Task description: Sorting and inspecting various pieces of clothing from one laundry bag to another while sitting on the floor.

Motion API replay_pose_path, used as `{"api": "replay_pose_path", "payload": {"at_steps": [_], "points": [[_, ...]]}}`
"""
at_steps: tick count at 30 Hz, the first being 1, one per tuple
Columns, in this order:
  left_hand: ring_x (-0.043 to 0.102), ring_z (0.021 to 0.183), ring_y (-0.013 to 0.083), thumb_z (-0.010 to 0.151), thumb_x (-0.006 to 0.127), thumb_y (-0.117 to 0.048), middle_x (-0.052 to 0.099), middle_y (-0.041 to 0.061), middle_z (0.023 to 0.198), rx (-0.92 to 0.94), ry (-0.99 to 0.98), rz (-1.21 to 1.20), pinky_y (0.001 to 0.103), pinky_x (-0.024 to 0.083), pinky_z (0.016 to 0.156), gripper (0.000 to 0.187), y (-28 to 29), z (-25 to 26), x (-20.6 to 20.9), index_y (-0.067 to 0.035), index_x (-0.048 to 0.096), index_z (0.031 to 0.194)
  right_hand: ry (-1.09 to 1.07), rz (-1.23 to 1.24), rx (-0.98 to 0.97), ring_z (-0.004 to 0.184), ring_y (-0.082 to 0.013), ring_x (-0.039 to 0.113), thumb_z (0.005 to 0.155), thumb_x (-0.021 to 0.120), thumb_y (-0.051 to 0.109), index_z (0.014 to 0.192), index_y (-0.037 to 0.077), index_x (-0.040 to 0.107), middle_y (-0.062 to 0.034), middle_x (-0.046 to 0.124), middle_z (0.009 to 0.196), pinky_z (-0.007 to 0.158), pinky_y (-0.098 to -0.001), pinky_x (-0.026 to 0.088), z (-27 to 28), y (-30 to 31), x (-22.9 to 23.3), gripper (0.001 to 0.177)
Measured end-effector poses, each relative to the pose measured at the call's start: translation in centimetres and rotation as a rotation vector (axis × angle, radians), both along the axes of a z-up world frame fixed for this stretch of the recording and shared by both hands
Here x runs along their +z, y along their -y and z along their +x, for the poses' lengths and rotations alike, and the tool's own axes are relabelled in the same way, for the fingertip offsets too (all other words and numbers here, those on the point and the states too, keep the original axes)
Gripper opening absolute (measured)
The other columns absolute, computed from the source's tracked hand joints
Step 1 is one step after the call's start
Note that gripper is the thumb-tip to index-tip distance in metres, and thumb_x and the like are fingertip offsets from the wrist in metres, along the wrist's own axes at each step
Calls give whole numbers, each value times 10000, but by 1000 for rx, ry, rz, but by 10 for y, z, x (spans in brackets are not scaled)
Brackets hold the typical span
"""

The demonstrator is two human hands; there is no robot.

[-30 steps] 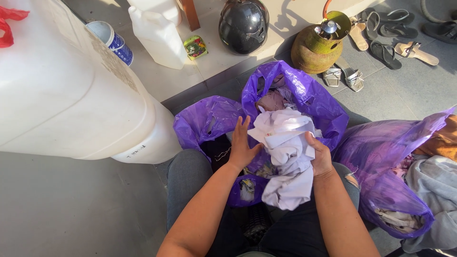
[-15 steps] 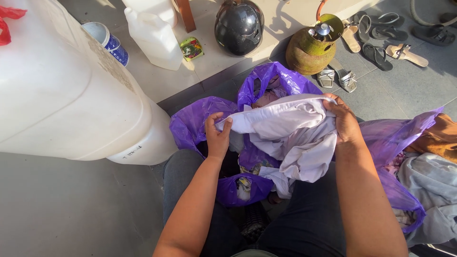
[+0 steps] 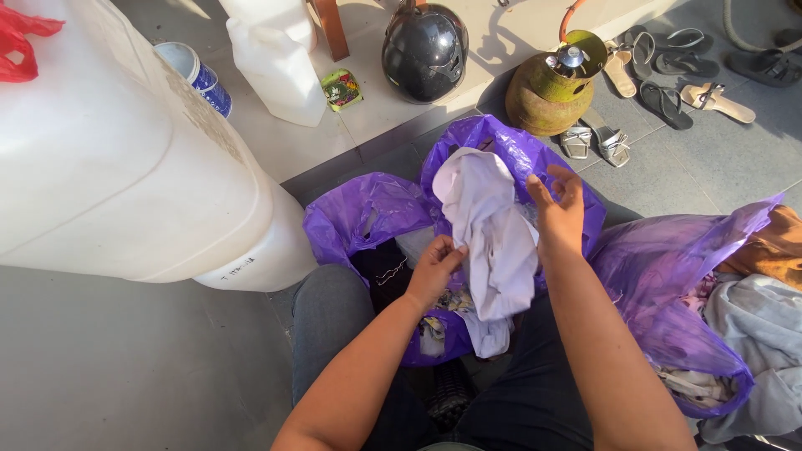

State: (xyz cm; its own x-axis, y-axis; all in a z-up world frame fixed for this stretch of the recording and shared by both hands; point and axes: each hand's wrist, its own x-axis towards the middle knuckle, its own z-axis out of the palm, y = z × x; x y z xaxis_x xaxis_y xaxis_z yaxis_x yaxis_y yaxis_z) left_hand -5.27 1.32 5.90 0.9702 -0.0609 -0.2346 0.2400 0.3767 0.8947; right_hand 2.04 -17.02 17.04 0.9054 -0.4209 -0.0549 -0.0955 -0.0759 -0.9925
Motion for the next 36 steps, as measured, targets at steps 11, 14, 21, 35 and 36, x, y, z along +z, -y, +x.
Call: {"api": "replay_pose_path", "payload": {"at_steps": [11, 14, 21, 35, 36], "points": [[675, 977, 240, 780, 536, -111, 713, 70, 1078, 227, -251, -648, 362, 536, 912, 379, -44, 21, 42, -113, 652, 1141, -228, 182, 239, 686, -125, 616, 870, 800, 98, 920, 104, 705, -19, 666, 771, 649, -257, 493, -57, 11, -111, 108], [682, 965, 260, 757, 528, -109, 719, 99, 1079, 278, -239, -687, 386, 547, 898, 424, -48, 23, 29, -87, 662, 1159, -132, 292, 64, 640, -92, 626, 927, 733, 59, 926, 105, 660, 5, 642, 749, 591, -209, 491, -48, 23, -108, 87], [681, 912, 212, 791, 554, -125, 701, 56, 946, 216, -217, -615, 347, 577, 822, 152, -47, 23, 39, -132, 612, 932, 20, 99, -214, 624, -38, 503, 1018, 750, 190, 922, 132, 601, 33, 551, 713, 558, -196, 350, -64, 8, -95, 186], [623, 768, 104, 780, 776, -13, 670, -5, 837, 109, -155, 2, 223, 512, 657, 302, -21, 27, -31, -103, 601, 1009, -277, 1134, 205, 1178, -366, 675, 906, 551, 204, 1282, -8, 667, -233, 696, 1252, 1090, -515, 458, -50, 31, -113, 447], [621, 749, 95, 782, 751, -8, 659, -6, 819, 177, -152, 9, 209, 496, 639, 300, -22, 28, -31, -106, 585, 1012, -180, 1206, 181, 1228, -363, 654, 938, 520, 200, 1286, -22, 658, -241, 683, 1281, 1138, -504, 423, -45, 47, -120, 436]]}}
